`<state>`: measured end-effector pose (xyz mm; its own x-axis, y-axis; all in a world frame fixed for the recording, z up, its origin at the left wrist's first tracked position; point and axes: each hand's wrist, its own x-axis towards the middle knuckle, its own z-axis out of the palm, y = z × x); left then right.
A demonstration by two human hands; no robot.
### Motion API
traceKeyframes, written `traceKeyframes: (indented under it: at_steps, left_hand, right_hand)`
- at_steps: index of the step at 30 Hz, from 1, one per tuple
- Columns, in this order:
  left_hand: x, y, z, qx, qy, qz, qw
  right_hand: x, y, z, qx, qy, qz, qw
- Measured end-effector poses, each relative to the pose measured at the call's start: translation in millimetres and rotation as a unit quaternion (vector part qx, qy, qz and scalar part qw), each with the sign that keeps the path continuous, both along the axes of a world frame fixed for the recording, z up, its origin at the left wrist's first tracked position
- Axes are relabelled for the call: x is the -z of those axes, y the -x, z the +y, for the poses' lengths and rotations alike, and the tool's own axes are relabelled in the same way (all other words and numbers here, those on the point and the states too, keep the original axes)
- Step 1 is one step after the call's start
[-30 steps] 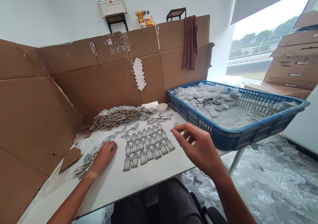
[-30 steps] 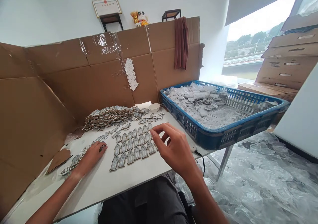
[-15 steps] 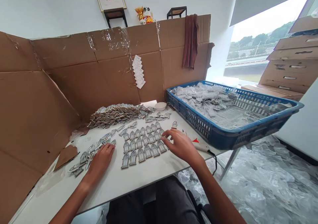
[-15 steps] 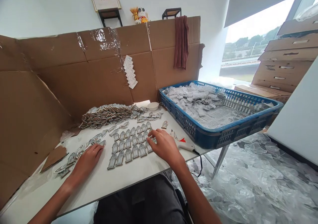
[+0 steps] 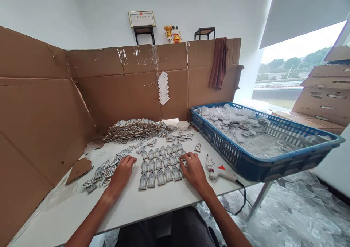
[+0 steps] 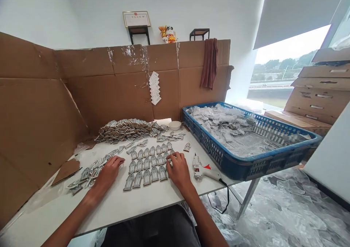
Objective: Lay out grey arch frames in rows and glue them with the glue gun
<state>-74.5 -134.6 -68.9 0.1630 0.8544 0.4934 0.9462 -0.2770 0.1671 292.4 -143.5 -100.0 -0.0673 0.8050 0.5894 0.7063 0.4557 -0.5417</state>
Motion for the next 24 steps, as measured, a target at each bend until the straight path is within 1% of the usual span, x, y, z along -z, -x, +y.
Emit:
traceKeyframes:
  at_steps: [3, 4, 6, 7, 8, 10, 11, 13, 14, 16, 18, 20, 22, 24]
  left_hand:
    - [-6.6, -7.2, 12.6, 0.007, -0.038, -0.028, 0.999]
    - [-9.5, -12.3, 15.9, 0.01, -0.048, -0.036, 0.998]
    - [-15.2, -28.0, 19.5, 0.038, -0.068, -0.045, 0.996]
    - [-17.6, -38.3, 19.8, 0.066, -0.079, -0.045, 0.994]
    - [-19.5, -49.9, 19.2, 0.107, -0.094, -0.042, 0.989]
    - [-22.3, -74.0, 17.0, 0.203, -0.127, -0.026, 0.971]
    - [-23.6, -85.4, 16.5, 0.243, -0.142, -0.017, 0.959]
    - [-26.6, -104.2, 18.5, 0.286, -0.161, -0.008, 0.944]
    - [-28.5, -111.1, 21.7, 0.296, -0.166, -0.01, 0.94]
    - [-32.1, -119.7, 33.0, 0.305, -0.164, -0.02, 0.938]
    - [-33.6, -122.4, 50.6, 0.316, -0.15, -0.033, 0.936]
    - [-30.8, -120.4, 73.8, 0.318, -0.129, -0.055, 0.938]
    - [-23.6, -114.3, 101.0, 0.281, -0.097, -0.096, 0.95]
    - [-13.7, -104.6, 129.2, 0.21, -0.023, -0.123, 0.97]
  right_hand:
    - [-8.5, 4.1, -5.7, -0.04, -0.003, 0.058, 0.998]
    - [-12.1, 6.7, -6.3, -0.06, 0.011, 0.086, 0.994]
    - [-19.2, 13.9, -3.2, -0.103, 0.075, 0.148, 0.981]
    - [-22.7, 18.6, 1.1, -0.123, 0.116, 0.178, 0.969]
    - [-26.3, 24.0, 7.1, -0.144, 0.16, 0.206, 0.955]
    - [-33.1, 36.0, 23.8, -0.196, 0.24, 0.259, 0.915]
    - [-36.2, 42.5, 33.8, -0.222, 0.268, 0.287, 0.893]
    - [-41.3, 55.0, 55.8, -0.257, 0.29, 0.339, 0.857]
    - [-43.2, 60.5, 67.3, -0.261, 0.284, 0.359, 0.85]
    - [-45.8, 67.9, 90.3, -0.245, 0.259, 0.383, 0.852]
    - [-49.2, 68.7, 112.3, -0.219, 0.249, 0.389, 0.86]
    - [-55.0, 62.6, 132.0, -0.179, 0.249, 0.365, 0.879]
    - [-62.7, 52.1, 148.1, -0.141, 0.241, 0.281, 0.918]
    - [-69.9, 42.0, 160.4, -0.119, 0.238, 0.169, 0.949]
